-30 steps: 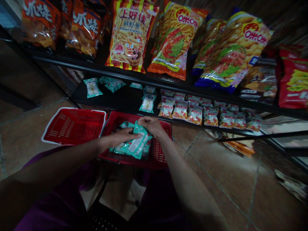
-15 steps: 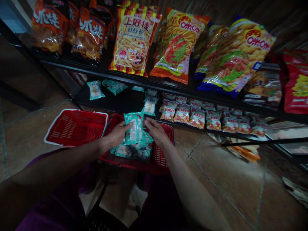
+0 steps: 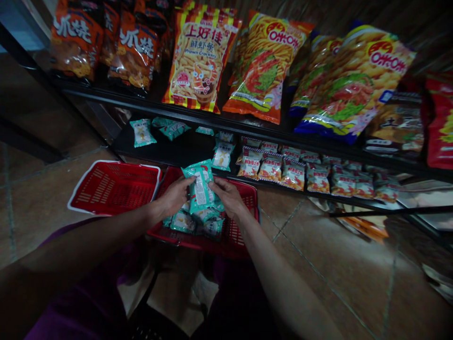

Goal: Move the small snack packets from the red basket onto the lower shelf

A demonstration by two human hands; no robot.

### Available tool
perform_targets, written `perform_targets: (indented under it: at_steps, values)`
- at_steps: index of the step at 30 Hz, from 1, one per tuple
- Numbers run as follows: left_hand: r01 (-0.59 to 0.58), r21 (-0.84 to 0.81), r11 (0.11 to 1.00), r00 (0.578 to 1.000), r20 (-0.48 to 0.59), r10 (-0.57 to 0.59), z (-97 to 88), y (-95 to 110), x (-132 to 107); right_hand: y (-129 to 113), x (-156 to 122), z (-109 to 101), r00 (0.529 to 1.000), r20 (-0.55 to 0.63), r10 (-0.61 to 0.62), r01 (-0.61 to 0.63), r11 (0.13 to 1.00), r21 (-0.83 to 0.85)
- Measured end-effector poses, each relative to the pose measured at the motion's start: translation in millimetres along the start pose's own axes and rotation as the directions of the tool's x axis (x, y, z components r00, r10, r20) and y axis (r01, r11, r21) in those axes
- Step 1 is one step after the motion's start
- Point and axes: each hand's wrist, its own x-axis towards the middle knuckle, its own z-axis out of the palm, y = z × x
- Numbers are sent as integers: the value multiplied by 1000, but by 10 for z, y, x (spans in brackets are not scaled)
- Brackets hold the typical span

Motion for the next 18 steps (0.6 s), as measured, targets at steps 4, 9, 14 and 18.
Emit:
perform_targets:
  at_steps: [4, 9, 14, 18]
  values:
    - [2, 14, 1000, 999, -39, -2, -16, -7, 29, -20, -8, 17, 1000, 15, -1, 1, 1000, -9]
    - [-13, -95, 995, 997, -76, 6, -34, 0, 85, -17, -15, 34, 1000, -21, -16, 16, 1000, 13]
    - [-56, -144, 988, 993, -108, 41, -47, 48, 82, -29, -32, 13, 996, 28, 83, -84, 996, 6]
    - [-75, -153, 985, 991, -119, 57, -49, 60, 62, -62, -43, 18, 995, 56, 88, -90, 995, 35]
